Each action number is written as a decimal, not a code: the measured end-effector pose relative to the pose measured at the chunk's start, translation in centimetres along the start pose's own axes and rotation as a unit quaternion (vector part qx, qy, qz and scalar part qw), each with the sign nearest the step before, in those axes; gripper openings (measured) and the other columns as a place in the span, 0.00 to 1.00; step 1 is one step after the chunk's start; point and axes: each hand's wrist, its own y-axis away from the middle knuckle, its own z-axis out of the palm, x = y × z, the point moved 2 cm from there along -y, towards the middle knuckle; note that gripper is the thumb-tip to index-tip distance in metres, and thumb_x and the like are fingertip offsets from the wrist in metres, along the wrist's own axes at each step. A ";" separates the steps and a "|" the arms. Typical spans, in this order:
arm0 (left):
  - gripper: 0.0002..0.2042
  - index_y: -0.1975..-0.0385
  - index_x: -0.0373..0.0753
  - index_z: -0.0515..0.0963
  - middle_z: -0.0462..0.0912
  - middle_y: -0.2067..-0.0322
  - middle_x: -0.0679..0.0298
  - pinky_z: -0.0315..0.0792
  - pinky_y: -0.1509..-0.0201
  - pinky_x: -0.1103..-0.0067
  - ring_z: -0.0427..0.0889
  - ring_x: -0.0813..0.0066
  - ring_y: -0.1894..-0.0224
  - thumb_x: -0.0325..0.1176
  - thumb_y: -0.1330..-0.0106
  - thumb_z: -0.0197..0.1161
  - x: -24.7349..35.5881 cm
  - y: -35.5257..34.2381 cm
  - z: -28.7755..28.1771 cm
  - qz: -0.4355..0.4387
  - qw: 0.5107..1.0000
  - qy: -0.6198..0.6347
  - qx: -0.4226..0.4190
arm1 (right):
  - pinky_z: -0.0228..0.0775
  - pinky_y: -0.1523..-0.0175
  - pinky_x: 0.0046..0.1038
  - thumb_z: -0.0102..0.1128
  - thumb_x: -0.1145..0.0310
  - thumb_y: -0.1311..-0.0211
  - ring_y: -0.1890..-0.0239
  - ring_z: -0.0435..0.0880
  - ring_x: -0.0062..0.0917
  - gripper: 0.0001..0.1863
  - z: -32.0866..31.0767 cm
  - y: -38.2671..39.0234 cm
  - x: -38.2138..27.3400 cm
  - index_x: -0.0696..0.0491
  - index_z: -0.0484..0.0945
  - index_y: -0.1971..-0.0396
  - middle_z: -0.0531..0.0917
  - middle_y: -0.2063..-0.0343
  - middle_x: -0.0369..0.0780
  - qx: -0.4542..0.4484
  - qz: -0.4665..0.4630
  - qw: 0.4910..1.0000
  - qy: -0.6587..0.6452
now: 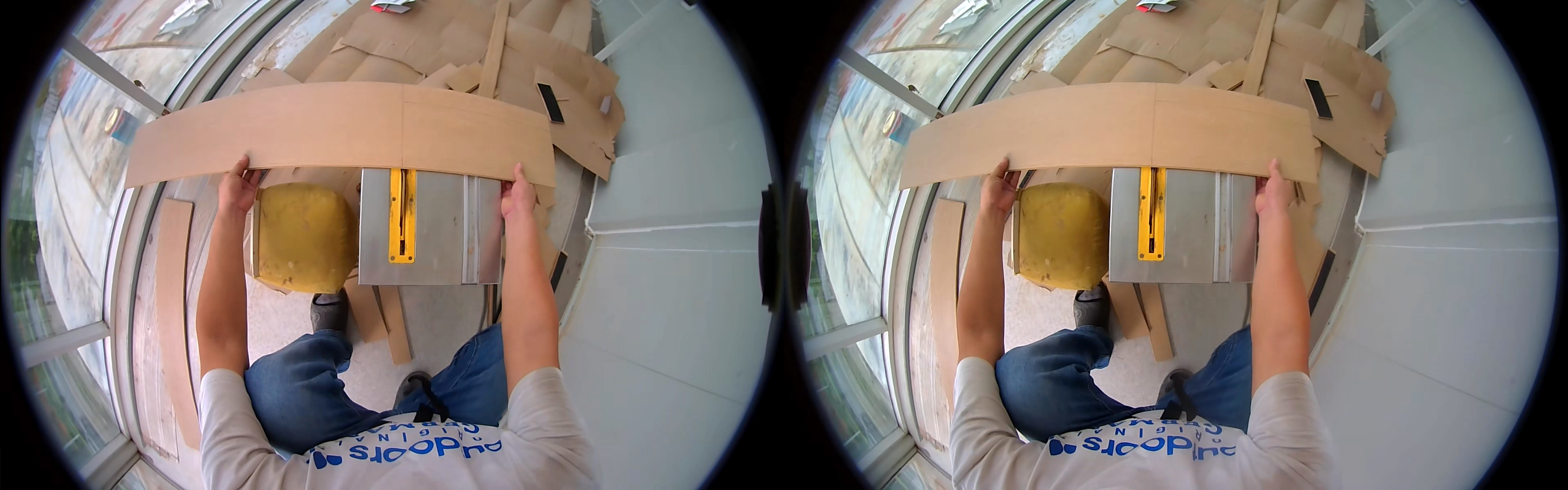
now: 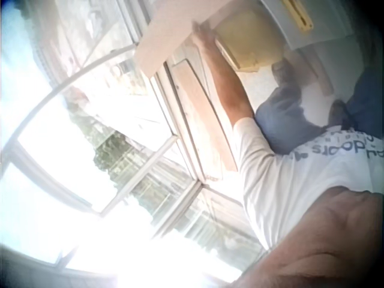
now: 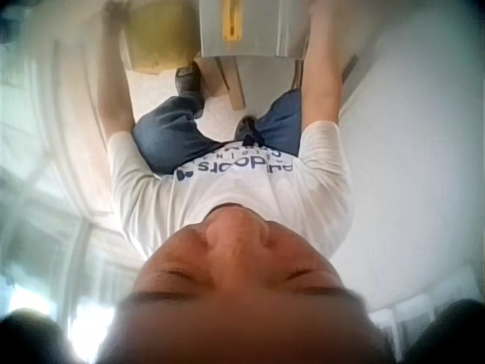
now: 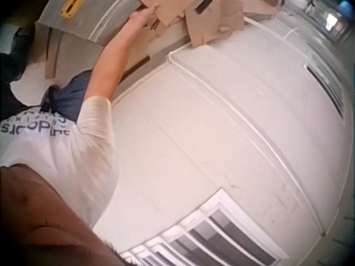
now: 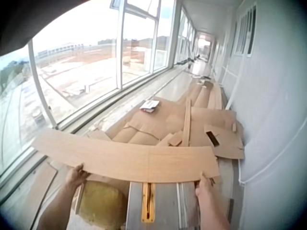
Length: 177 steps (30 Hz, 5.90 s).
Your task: The person uses a small table saw to cut a piece of wooden flooring, pushing it through the blade by hand and then setting the cut pieces aside.
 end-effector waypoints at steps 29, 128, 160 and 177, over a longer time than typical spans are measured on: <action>0.13 0.41 0.34 0.74 0.81 0.46 0.58 0.84 0.39 0.64 0.83 0.61 0.45 0.27 0.23 0.58 0.2 2.4 -1.5 -0.020 0.999 -0.029 0.011 | 0.84 0.53 0.36 0.63 0.66 0.26 0.54 0.86 0.33 0.18 -1.3 2.0 -0.2 0.54 0.74 0.41 0.82 0.49 0.41 0.002 -0.004 1.000 -0.027; 0.14 0.40 0.34 0.75 0.83 0.44 0.58 0.83 0.41 0.69 0.85 0.65 0.44 0.29 0.21 0.56 -0.8 16.3 -9.4 -0.001 0.996 -0.091 -0.005 | 0.83 0.52 0.30 0.64 0.63 0.26 0.55 0.86 0.26 0.16 -11.3 16.4 -0.2 0.51 0.76 0.44 0.85 0.52 0.37 0.019 0.048 0.999 0.008; 0.11 0.44 0.38 0.78 0.85 0.48 0.62 0.86 0.48 0.74 0.87 0.70 0.49 0.31 0.21 0.57 -1.2 18.4 -11.3 -0.014 0.997 -0.073 -0.009 | 0.79 0.52 0.28 0.62 0.65 0.24 0.52 0.85 0.24 0.18 -12.9 19.0 -0.4 0.48 0.74 0.38 0.84 0.49 0.34 0.017 0.053 0.998 0.009; 0.17 0.36 0.37 0.71 0.82 0.41 0.58 0.83 0.38 0.66 0.84 0.65 0.41 0.29 0.21 0.55 0.3 21.0 -11.4 0.012 0.997 -0.073 0.005 | 0.82 0.44 0.32 0.62 0.63 0.24 0.47 0.84 0.26 0.19 -13.8 21.4 -0.6 0.50 0.73 0.38 0.82 0.46 0.37 0.020 0.063 0.998 0.002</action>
